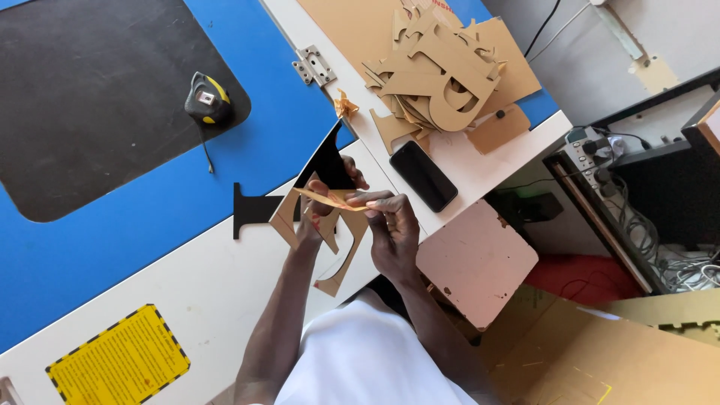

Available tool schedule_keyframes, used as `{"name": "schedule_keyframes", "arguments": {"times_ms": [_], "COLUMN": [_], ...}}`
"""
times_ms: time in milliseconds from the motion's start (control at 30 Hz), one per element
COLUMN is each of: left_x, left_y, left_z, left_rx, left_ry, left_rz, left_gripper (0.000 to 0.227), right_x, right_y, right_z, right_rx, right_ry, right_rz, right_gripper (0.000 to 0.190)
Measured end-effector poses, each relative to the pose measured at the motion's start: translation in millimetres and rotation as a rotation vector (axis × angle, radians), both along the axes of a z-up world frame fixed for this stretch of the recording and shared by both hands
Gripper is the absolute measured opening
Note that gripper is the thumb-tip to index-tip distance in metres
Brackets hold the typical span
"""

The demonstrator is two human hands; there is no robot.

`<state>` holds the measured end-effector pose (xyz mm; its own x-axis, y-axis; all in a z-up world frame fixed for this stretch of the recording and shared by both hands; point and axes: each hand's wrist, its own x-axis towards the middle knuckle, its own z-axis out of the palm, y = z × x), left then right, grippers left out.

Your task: Peeling off the brown protective paper backing from laser-cut acrylic letters on a workbench.

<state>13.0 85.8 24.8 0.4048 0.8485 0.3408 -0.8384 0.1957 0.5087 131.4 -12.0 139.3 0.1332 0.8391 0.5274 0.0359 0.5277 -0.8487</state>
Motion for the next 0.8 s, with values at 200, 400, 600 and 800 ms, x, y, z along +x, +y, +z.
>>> {"name": "schedule_keyframes", "arguments": {"times_ms": [200,400,600,800], "left_x": [6,-38,-75,-91], "left_y": [5,43,47,69], "left_z": [6,-6,35,-23], "left_rx": [0.014,-0.167,-0.122,-0.187], "left_ry": [0.022,-0.265,-0.271,-0.284], "left_rz": [0.362,0.046,0.096,0.166], "left_gripper": [0.06,0.083,0.087,0.087], "right_x": [-3,4,15,39], "right_y": [-3,-11,-18,-15], "right_z": [-4,-10,-18,-40], "right_rx": [0.059,0.075,0.033,0.02], "right_ry": [0.015,0.058,0.063,0.231], "right_rz": [0.037,0.064,0.079,0.024], "right_gripper": [0.008,0.003,0.005,0.017]}}
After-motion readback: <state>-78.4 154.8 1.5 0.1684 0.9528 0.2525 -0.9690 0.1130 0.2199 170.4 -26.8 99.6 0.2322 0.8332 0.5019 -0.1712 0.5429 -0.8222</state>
